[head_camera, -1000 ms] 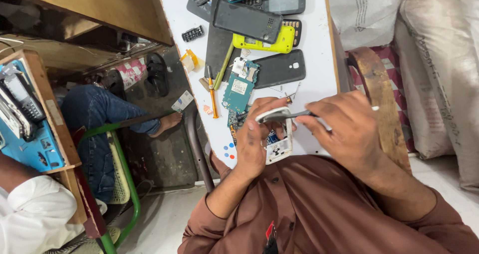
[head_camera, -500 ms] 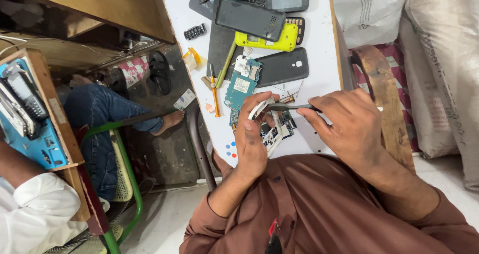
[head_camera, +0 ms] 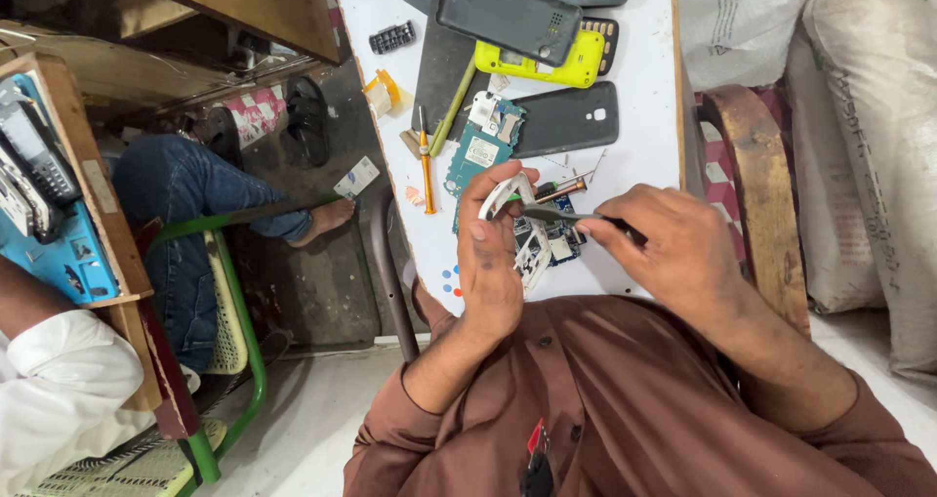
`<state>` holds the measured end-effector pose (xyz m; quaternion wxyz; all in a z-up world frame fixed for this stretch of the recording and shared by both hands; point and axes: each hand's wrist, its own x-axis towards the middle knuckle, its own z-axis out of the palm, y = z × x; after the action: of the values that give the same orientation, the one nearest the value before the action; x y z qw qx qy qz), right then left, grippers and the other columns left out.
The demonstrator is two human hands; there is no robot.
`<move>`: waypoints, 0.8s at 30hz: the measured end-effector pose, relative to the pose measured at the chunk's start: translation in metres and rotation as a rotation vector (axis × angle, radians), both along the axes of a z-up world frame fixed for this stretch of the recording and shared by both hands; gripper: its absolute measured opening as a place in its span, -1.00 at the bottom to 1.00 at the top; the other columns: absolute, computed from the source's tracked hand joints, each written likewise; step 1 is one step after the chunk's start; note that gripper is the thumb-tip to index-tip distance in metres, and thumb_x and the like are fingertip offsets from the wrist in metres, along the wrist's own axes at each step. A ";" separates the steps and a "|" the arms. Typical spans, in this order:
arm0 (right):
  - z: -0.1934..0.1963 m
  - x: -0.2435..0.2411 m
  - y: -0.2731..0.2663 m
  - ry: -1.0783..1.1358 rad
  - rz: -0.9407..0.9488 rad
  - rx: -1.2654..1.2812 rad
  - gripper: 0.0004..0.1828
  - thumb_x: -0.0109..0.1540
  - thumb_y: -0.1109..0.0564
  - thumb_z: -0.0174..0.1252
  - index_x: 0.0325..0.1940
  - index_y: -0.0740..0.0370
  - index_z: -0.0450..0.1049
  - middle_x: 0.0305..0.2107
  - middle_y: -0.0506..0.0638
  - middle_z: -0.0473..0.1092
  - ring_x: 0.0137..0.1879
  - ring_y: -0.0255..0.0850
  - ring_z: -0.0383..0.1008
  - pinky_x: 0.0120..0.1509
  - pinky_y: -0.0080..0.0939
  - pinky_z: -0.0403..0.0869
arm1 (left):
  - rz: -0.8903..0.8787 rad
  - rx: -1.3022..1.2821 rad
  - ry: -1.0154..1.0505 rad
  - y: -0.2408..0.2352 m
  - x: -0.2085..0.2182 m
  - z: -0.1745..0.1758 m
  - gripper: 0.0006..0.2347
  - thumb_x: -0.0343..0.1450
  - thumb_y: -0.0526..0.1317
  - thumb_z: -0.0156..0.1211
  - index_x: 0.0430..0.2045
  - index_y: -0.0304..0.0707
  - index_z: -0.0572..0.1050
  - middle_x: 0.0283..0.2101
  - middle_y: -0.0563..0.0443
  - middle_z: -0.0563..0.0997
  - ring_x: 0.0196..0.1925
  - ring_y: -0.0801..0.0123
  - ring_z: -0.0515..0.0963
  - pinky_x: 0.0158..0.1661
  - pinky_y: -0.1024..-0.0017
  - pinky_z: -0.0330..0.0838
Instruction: The person uses a screwdriver to remove a component from a circuit board and places it on the table. They then pick up a white phone frame and use a small brush to clean its interior surfaces repeatedly. The person sets the frame down and picks up a screwdriver again.
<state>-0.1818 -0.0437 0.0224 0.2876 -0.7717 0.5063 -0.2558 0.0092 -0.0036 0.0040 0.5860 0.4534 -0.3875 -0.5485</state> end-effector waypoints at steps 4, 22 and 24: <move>0.004 0.005 -0.003 0.056 0.054 0.163 -0.76 0.19 -0.03 0.35 -0.33 0.19 0.61 -0.42 0.01 0.55 -0.39 -0.01 0.54 -0.39 -0.06 0.46 | 0.062 0.012 0.129 -0.004 0.002 0.001 -0.35 0.61 0.26 -0.24 0.35 -0.40 0.18 0.26 -0.23 0.38 0.27 0.22 0.38 0.35 0.22 0.21; 0.020 0.000 -0.001 -0.037 0.041 0.030 -0.75 0.23 0.00 0.31 -0.26 0.25 0.59 -0.41 0.03 0.51 -0.35 -0.01 0.53 -0.32 -0.07 0.46 | 0.091 -0.009 0.043 -0.001 -0.005 0.016 -0.32 0.60 0.31 -0.23 0.36 -0.38 0.17 0.27 -0.19 0.32 0.28 0.30 0.33 0.40 0.27 0.17; 0.022 -0.002 -0.003 0.061 0.115 0.105 -0.77 0.18 -0.02 0.35 -0.34 0.20 0.60 -0.45 0.01 0.53 -0.37 0.00 0.54 -0.36 -0.07 0.46 | 0.131 0.002 0.011 -0.004 -0.003 0.015 -0.31 0.58 0.33 -0.23 0.33 -0.39 0.17 0.30 -0.18 0.30 0.35 0.29 0.33 0.43 0.24 0.18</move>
<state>-0.1837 -0.0471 0.0446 0.3266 -0.7907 0.4823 -0.1883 0.0062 -0.0081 0.0192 0.6223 0.4753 -0.3534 -0.5118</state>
